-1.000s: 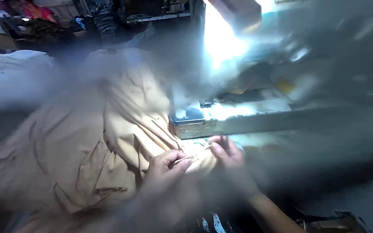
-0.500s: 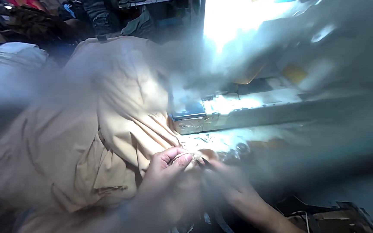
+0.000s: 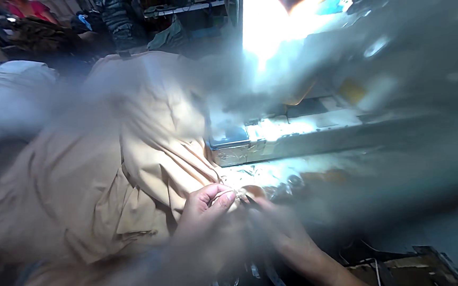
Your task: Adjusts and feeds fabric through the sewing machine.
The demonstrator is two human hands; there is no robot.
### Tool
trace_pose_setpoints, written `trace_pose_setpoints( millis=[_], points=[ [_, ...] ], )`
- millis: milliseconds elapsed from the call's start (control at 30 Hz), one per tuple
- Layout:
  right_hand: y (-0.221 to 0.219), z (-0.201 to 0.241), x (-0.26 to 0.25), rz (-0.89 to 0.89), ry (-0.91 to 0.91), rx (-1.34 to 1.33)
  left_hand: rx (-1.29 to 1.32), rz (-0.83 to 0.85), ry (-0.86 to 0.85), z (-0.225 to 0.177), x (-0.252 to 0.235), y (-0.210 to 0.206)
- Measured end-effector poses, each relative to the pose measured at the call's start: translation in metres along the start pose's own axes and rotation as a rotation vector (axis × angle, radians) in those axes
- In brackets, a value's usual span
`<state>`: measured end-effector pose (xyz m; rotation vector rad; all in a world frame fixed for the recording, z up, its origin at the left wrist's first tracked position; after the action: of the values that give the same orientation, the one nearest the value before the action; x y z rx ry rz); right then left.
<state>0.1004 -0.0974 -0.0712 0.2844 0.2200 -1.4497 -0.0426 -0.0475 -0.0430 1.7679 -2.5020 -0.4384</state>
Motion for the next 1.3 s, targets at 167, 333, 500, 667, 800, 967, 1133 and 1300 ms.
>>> trace_pose_setpoints(
  millis=[167, 333, 500, 667, 800, 967, 1133, 1300],
  points=[
    [-0.003, 0.062, 0.014, 0.129, 0.490, -0.058, -0.105, 0.006, -0.015, 0.008, 0.003, -0.003],
    [0.003, 0.030, 0.003, 0.074, 0.314, -0.008, -0.051, -0.061, -0.040, 0.005, 0.004, 0.003],
    [-0.004, 0.011, 0.005, 0.016, 0.141, 0.172, -0.156, -0.091, -0.082, -0.004, 0.007, 0.001],
    [0.004, 0.007, 0.004, -0.047, 0.106, 0.105, -0.192, -0.082, -0.068, -0.006, 0.008, 0.000],
    [0.006, 0.007, 0.005, -0.041, 0.090, 0.099, -0.188, -0.083, -0.117, -0.008, 0.008, -0.002],
    [0.005, 0.008, 0.006, -0.039, 0.097, 0.094, -0.207, -0.079, -0.105, -0.009, 0.008, -0.002],
    [0.005, 0.007, 0.007, -0.037, 0.090, 0.093, -0.192, -0.075, -0.112, -0.009, 0.008, -0.003],
    [0.004, 0.004, 0.006, -0.021, 0.048, 0.103, -0.214, -0.055, -0.162, -0.008, 0.008, -0.004]
  ],
)
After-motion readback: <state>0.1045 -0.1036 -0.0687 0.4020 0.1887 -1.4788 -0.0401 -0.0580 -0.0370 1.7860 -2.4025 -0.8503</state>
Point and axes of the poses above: each hand's wrist, its own x-axis away from the middle knuckle, its own y-axis out of the back of the hand, z = x × y, the point moved 9 cm from there along -x, towards the middle knuckle, and after that the axes turned 8 degrees about -x, right-handed, at the moved point
